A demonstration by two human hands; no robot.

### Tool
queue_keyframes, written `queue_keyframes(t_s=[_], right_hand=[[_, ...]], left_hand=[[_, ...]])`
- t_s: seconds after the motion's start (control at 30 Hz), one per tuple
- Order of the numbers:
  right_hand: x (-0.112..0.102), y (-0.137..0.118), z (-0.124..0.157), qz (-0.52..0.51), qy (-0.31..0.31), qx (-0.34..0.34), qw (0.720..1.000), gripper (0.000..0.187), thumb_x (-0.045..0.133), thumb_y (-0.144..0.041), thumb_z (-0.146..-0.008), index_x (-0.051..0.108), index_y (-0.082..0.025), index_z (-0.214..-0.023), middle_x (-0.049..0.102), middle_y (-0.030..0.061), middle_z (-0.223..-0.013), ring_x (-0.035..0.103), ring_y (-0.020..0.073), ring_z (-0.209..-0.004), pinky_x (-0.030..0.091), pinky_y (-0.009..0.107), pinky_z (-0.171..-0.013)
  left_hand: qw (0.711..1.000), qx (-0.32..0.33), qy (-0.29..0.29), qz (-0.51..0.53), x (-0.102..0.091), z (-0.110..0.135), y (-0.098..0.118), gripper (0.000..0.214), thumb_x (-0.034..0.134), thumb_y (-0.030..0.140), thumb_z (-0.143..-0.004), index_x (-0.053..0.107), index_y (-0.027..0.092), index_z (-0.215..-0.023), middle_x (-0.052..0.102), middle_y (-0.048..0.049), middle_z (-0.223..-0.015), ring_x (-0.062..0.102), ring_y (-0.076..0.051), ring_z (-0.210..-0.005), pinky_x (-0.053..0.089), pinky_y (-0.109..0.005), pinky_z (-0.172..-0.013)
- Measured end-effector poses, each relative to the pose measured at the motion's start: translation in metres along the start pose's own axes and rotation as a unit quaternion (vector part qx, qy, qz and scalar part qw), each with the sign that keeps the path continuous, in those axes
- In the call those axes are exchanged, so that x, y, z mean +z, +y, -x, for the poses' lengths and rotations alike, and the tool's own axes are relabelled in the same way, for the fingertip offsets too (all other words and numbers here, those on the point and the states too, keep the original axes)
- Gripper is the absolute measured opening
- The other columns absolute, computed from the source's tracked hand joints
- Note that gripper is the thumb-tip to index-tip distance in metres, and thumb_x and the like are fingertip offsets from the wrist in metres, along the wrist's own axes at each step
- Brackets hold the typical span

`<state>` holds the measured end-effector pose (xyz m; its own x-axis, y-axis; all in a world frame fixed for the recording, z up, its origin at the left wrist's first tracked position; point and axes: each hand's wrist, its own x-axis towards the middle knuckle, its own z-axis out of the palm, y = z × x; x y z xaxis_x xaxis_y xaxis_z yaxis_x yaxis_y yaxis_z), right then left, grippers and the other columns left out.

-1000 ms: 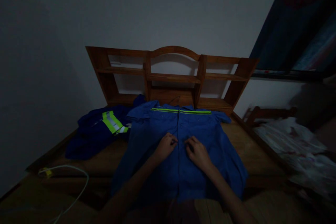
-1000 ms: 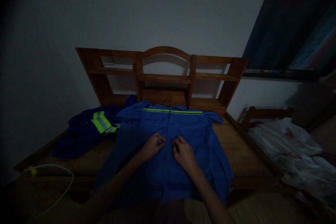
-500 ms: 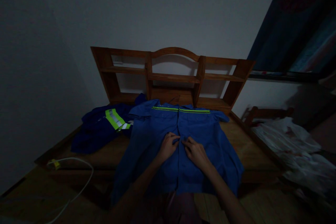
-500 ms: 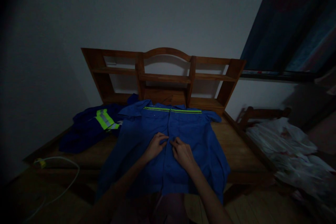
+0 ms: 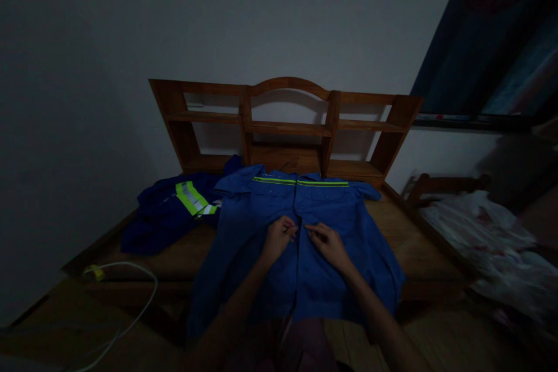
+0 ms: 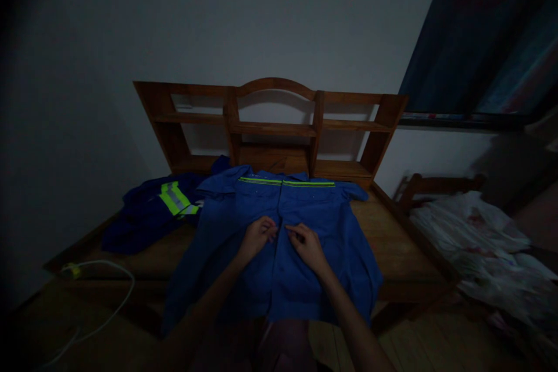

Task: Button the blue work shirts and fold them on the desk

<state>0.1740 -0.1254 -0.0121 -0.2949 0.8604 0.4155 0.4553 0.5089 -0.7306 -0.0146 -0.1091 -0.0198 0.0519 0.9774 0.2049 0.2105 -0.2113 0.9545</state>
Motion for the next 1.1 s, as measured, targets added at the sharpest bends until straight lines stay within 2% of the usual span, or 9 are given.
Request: queue_keyframes(t_s=[0.1,0.3,0.53,0.77,0.87,0.97,1.1], right_hand=[[-0.001,0.002,0.000,-0.033,0.015,0.012,0.999,0.031,0.049,-0.033,-0.089,0.064,-0.022,-0.115,0.055,0.0018,-0.078,0.050,0.0118,-0.067,0.039,0.022,-0.060],[-0.001,0.001,0.001,-0.042,0.029,0.010,0.999,0.030,0.052,-0.034,-0.088,0.066,-0.021,-0.112,0.054,0.0013,-0.076,0.050,0.0116,-0.068,0.040,0.022,-0.062],[0.002,-0.002,0.002,-0.013,0.019,-0.001,1.000,0.029,0.051,-0.035,-0.089,0.067,-0.022,-0.109,0.060,0.0029,-0.081,0.054,0.0129,-0.069,0.042,0.023,-0.063],[0.000,-0.007,-0.011,-0.004,0.024,-0.005,1.000,0.025,0.052,-0.035,-0.087,0.069,-0.020,-0.098,0.064,0.0046,-0.089,0.056,0.0137,-0.072,0.044,0.025,-0.067],[0.003,-0.005,-0.020,-0.008,0.015,0.003,1.000,0.020,0.053,-0.030,-0.085,0.069,-0.018,-0.091,0.065,0.0037,-0.087,0.056,0.0128,-0.070,0.044,0.024,-0.067],[0.009,-0.001,-0.025,-0.020,0.018,0.012,1.000,0.018,0.053,-0.027,-0.083,0.067,-0.017,-0.088,0.065,0.0034,-0.086,0.056,0.0122,-0.069,0.044,0.023,-0.065],[0.015,0.008,-0.024,-0.033,0.023,0.023,0.999,0.020,0.055,-0.031,-0.082,0.065,-0.015,-0.089,0.064,0.0035,-0.082,0.056,0.0121,-0.067,0.043,0.023,-0.063]], left_hand=[[0.997,-0.041,-0.003,0.068,0.006,-0.001,0.001,0.006,0.056,0.018,-0.075,0.054,0.016,-0.080,0.061,-0.0021,-0.072,0.063,-0.015,-0.059,0.050,-0.025,-0.055],[0.999,0.004,0.006,0.040,0.022,-0.004,-0.002,0.008,0.051,0.014,-0.076,0.056,0.016,-0.081,0.061,-0.0008,-0.065,0.060,-0.013,-0.058,0.044,-0.020,-0.051],[0.997,0.042,0.023,0.058,0.022,0.006,-0.009,0.014,0.050,0.013,-0.077,0.061,0.016,-0.087,0.068,-0.0047,-0.081,0.065,-0.015,-0.078,0.050,-0.024,-0.073],[0.996,0.052,0.025,0.064,0.024,0.005,-0.013,0.013,0.049,0.014,-0.078,0.061,0.015,-0.085,0.067,-0.0042,-0.079,0.065,-0.014,-0.076,0.049,-0.023,-0.071],[0.998,0.036,0.037,0.047,0.022,0.005,-0.014,0.014,0.049,0.021,-0.082,0.062,0.015,-0.085,0.065,-0.0029,-0.075,0.063,-0.013,-0.071,0.046,-0.020,-0.063],[0.998,0.023,0.059,0.031,0.019,0.006,-0.014,0.025,0.048,0.034,-0.086,0.063,0.015,-0.083,0.064,-0.0021,-0.071,0.060,-0.013,-0.066,0.042,-0.020,-0.058],[0.997,0.027,0.062,0.035,0.020,0.004,-0.013,0.029,0.056,0.043,-0.081,0.063,0.014,-0.083,0.066,-0.0036,-0.075,0.062,-0.015,-0.070,0.043,-0.021,-0.061]])
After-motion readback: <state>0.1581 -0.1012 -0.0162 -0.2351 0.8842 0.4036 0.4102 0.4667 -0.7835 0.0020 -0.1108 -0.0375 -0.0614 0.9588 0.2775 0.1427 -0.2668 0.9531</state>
